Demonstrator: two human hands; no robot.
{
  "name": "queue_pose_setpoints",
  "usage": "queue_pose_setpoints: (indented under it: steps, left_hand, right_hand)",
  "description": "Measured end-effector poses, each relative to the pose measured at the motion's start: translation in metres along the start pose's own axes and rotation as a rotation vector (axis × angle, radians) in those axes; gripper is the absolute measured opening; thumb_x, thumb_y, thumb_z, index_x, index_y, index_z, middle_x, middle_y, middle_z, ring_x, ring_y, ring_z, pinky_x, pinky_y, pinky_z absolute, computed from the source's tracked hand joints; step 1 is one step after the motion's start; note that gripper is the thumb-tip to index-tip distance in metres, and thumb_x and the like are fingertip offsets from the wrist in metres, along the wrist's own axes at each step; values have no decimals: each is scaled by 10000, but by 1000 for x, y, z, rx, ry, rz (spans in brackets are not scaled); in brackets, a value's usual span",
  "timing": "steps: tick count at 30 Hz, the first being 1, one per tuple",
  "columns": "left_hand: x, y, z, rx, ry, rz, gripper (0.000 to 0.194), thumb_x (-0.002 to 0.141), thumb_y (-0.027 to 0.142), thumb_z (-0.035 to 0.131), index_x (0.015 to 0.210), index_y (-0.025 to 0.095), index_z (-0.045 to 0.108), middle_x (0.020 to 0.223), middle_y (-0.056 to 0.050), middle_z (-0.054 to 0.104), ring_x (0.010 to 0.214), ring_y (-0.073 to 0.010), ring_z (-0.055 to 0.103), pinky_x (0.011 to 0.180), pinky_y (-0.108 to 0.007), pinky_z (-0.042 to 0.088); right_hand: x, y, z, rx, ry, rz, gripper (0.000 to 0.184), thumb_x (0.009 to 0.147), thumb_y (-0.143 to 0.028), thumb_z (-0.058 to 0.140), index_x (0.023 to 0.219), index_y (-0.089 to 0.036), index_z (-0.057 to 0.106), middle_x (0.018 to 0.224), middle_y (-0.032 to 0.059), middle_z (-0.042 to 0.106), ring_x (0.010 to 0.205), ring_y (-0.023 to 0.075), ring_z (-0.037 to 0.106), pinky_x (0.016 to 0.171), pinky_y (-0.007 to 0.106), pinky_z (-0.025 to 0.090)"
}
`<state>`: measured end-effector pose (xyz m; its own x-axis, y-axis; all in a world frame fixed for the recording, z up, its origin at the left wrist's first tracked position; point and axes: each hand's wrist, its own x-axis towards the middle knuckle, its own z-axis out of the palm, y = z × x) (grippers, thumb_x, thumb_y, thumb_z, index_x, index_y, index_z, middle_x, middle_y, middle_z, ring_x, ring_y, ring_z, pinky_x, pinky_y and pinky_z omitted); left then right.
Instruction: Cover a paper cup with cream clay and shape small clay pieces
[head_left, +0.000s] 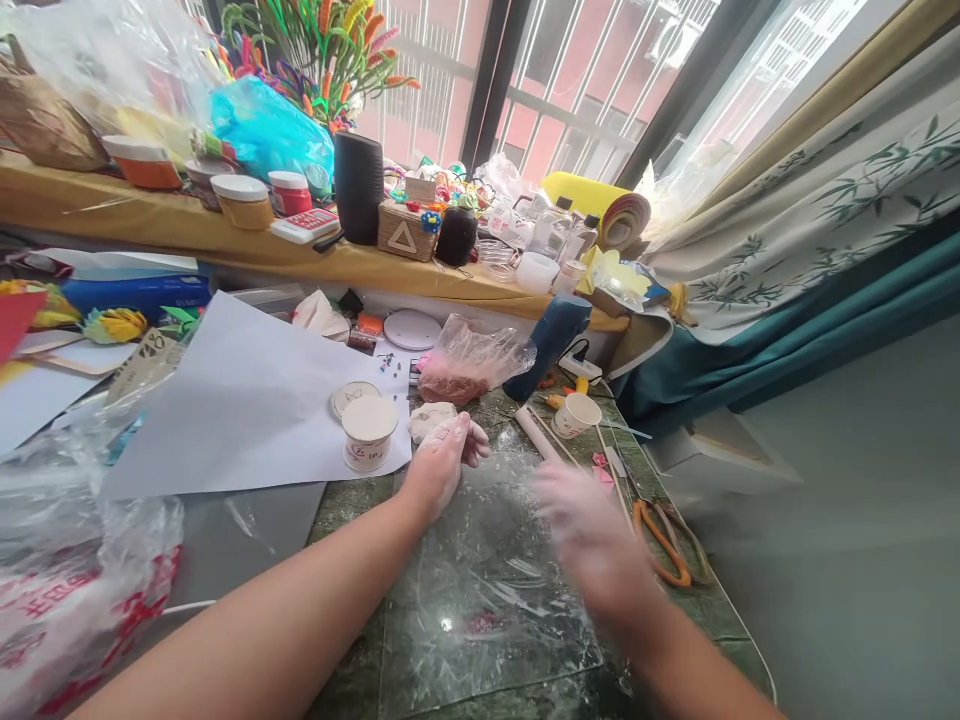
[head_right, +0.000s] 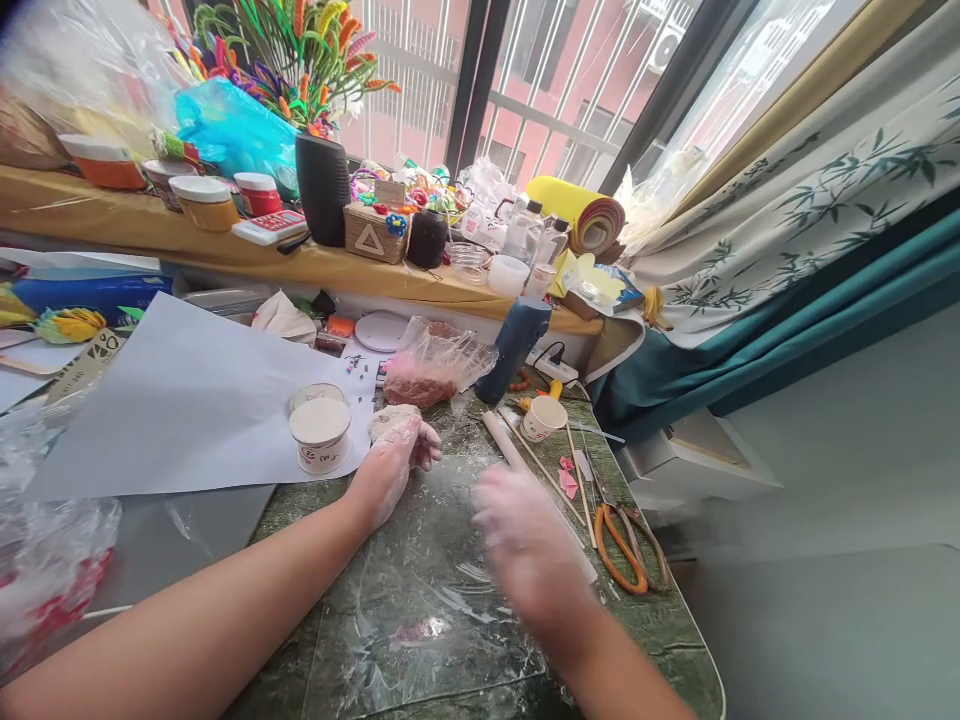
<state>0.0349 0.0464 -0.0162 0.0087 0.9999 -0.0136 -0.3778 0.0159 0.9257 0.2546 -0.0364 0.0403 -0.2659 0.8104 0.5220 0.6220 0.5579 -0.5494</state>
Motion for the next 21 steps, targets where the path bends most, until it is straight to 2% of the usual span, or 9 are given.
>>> queue_pose_setpoints:
  steps: [2,5,6,8,11,13,17,21]
  left_hand:
    - [0,-2,0,20,-7,-1,516,889,648,560,738,164,656,644,-41,663,564,-136,554,587,-276,438]
    - [1,-4,1,65,-22,6,473,906,609,554,745,175,654,654,-40,665,583,-147,561,611,-288,449]
    - [1,-4,1,77,-25,9,463,912,598,549,745,178,652,656,-39,664,585,-149,559,614,-292,451]
    - [1,-5,1,85,-24,7,451,924,581,532,747,183,645,659,-37,661,584,-150,554,619,-296,454]
    - [0,-7,1,91,-26,11,450,940,568,511,743,184,642,668,-35,660,596,-148,558,623,-294,453]
    - [0,-7,1,102,-29,17,456,940,569,513,737,182,644,670,-35,660,602,-146,561,627,-289,453]
    - [0,-7,2,58,-26,13,471,922,593,537,729,175,642,655,-38,652,593,-139,557,612,-275,445]
    - [1,-4,3,14,-21,-8,469,892,606,582,728,172,651,664,-42,657,598,-140,568,598,-268,440]
  right_hand:
    - [-20,2,30,-5,-111,-51,330,944,-375,637,1269,-320,655,1276,51,703,1202,279,652,1052,512,524]
    - [-34,1,52,-26,-58,66,323,1002,-249,505,1312,-279,591,1304,73,662,1254,249,601,1073,482,505]
    - [-34,-1,56,-42,-71,109,308,1004,-254,503,1297,-275,594,1290,74,660,1242,249,600,1067,475,507]
    - [-32,-8,64,-83,-188,143,334,989,-306,545,1319,-270,584,1301,83,646,1234,267,594,1057,477,508]
    - [-29,-25,81,-104,-296,137,511,956,-398,601,1428,-226,506,1367,125,600,1267,312,554,1072,515,480]
    - [-30,-38,91,-71,-334,118,542,949,-437,606,1430,-210,500,1370,135,597,1261,328,543,1070,535,464]
    - [-35,-58,99,31,-409,80,397,971,-385,578,1344,-252,573,1342,99,628,1223,309,567,1061,526,458]
    - [-40,-70,101,215,-437,-15,346,959,-258,567,1304,-245,593,1287,80,689,1191,242,633,1061,395,496]
